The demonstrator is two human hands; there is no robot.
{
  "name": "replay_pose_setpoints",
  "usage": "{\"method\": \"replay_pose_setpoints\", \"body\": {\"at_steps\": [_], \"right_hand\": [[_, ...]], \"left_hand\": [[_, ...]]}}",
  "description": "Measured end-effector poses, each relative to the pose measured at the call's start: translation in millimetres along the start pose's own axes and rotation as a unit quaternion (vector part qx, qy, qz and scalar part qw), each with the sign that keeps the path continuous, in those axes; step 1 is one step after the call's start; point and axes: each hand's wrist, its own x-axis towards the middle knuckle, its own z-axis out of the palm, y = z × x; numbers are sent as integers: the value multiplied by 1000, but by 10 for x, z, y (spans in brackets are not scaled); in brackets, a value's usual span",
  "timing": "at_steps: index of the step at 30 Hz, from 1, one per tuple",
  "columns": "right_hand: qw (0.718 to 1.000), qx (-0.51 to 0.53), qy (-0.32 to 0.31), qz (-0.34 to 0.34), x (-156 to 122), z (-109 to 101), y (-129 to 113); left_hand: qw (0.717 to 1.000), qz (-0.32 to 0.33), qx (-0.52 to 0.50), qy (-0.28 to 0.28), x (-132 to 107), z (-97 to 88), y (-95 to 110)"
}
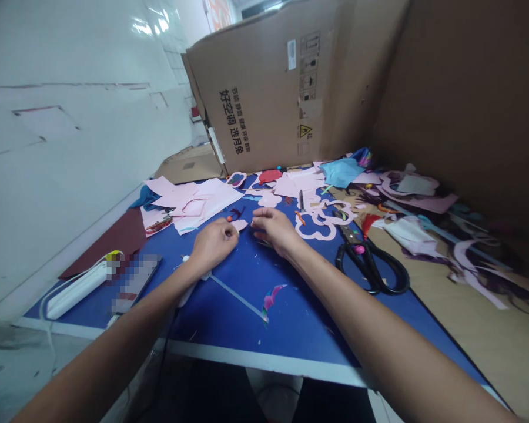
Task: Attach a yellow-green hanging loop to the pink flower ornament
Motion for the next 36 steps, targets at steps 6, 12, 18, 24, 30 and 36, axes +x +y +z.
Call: {"method": "replay_pose_setpoints", "body": {"at_steps": [6,12,18,24,30,36], "right_hand": [[996,-40,41,-75,51,-124,-106],[966,-146,52,-206,46,-206,-289],[930,-220,17,-295,-24,-199,-749],[907,-286,-99,-292,-152,-36,-1187],[899,-300,-124,-293,-126,-6,-1215],[898,-320,-99,-286,-134,-26,-1214]], "left_hand": [[998,0,-41,57,351,-647,-165],[986,-8,-161,32,545,-1108,-141],[962,0,-273,4,644,-1283,23],[928,10,-372,-30,753,-1305,259],[906,21,-421,-29,849,-1223,438],[890,56,-451,-33,934,-1128,586]]}}
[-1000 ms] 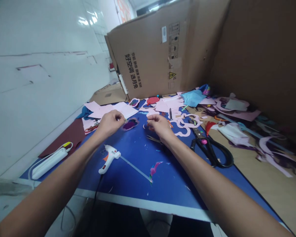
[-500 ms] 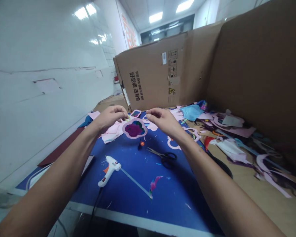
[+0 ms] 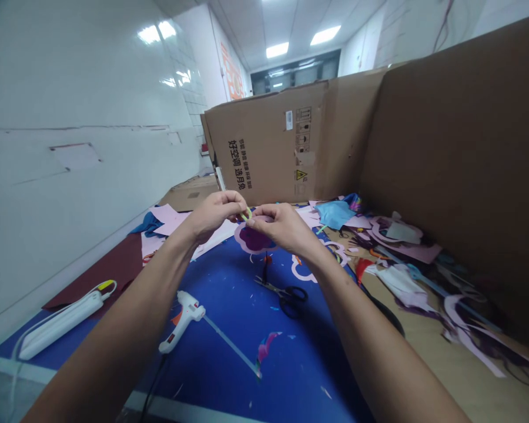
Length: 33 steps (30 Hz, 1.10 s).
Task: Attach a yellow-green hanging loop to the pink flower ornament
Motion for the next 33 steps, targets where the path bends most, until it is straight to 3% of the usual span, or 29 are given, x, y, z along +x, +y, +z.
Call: {"method": "replay_pose_setpoints", "body": {"at_steps": [7,14,20,27,33], "right_hand": [[991,91,92,24,33,-91,38],[988,122,88,45,5,-64,-25],[984,139,96,58,10,-109,-32],[976,162,140,42,42,-128,31],[973,184,133,37,52,-101,39]], "left_hand": [[996,25,-73,44,-42,169,-103],[982,18,-129,134,-71,405,-251],[972,12,-155,177,-26,445,-297],[954,3,-252,160,40,443,-323],[944,-7,-302,130,88,502,-393]]}}
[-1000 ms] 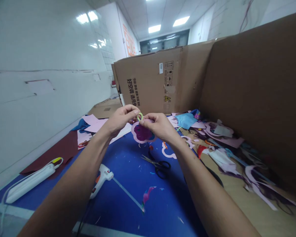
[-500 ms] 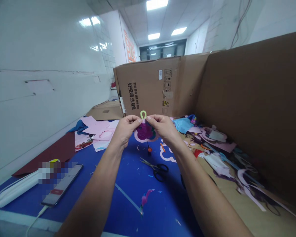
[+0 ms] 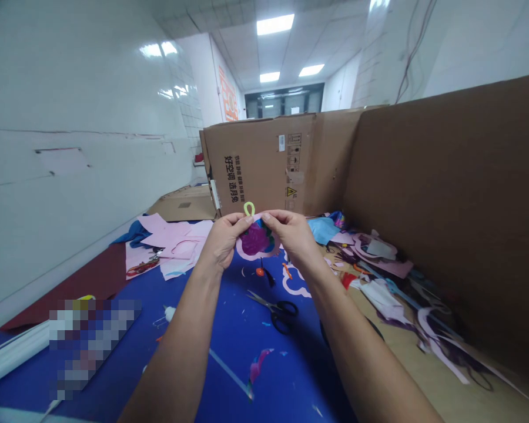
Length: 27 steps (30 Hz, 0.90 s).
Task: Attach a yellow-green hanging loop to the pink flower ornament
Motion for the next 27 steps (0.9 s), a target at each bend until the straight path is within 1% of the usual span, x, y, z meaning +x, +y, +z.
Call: {"method": "replay_pose_setpoints", "body": {"at_steps": [4,7,10,13,15,20,27], "right_hand": [[1000,22,-8,1,17,4,31],[1000,6,-5,10,28,1,68],[1000,-4,-4,10,37,-1,102],[1000,-4,11,1,39,2,120],[1000,-6,18,-3,34,5,117],[1000,4,6,0,12,32,77],[998,61,19,-25,32,63,88]], "left_hand": [[999,-21,-44,9,31,-18,-61],[997,-26,-68,15,38,-26,-78],[996,-15,-81,20,33,-21,-76],[996,3,-85,22,24,-17,-67],[996,15,-79,29,19,-23,-61],[996,49,-46,50,2,-33,-34],[997,71,9,33,-30,53,-49]]}}
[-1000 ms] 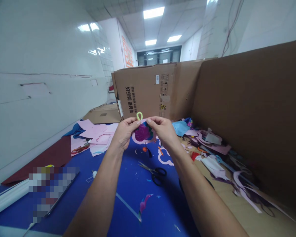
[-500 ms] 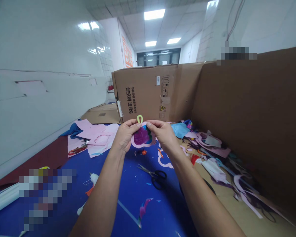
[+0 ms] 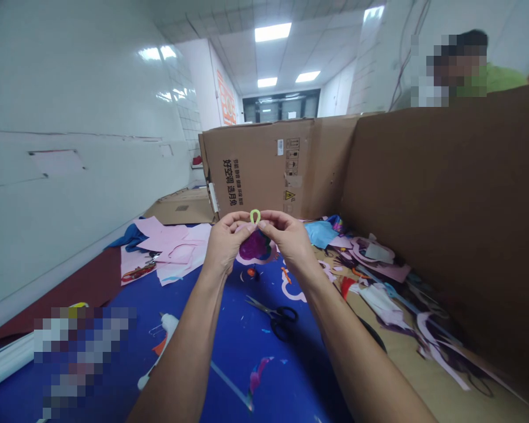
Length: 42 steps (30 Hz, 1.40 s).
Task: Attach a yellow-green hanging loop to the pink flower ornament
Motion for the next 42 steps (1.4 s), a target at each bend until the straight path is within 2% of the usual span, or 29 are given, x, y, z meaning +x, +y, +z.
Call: {"method": "replay_pose_setpoints", "body": {"at_steps": [11,18,27,34,42], "right_hand": [[1000,11,13,-7,30,-36,26],[999,-12,37,-8,30,-62,46],[999,-33,40,-7,23,-75,40],[995,-64,71,-22,28,-142,2],[993,-78,85,-15,37,-241,13]], "left_hand": [[1000,9,6,20,12,53,-59],[999,-34,20,10,2,33,-78],[999,-20,48,11,25,19,-124],[997,-3,65,45,-22,123,-187],[998,-12,32,49,-73,211,-194]]}}
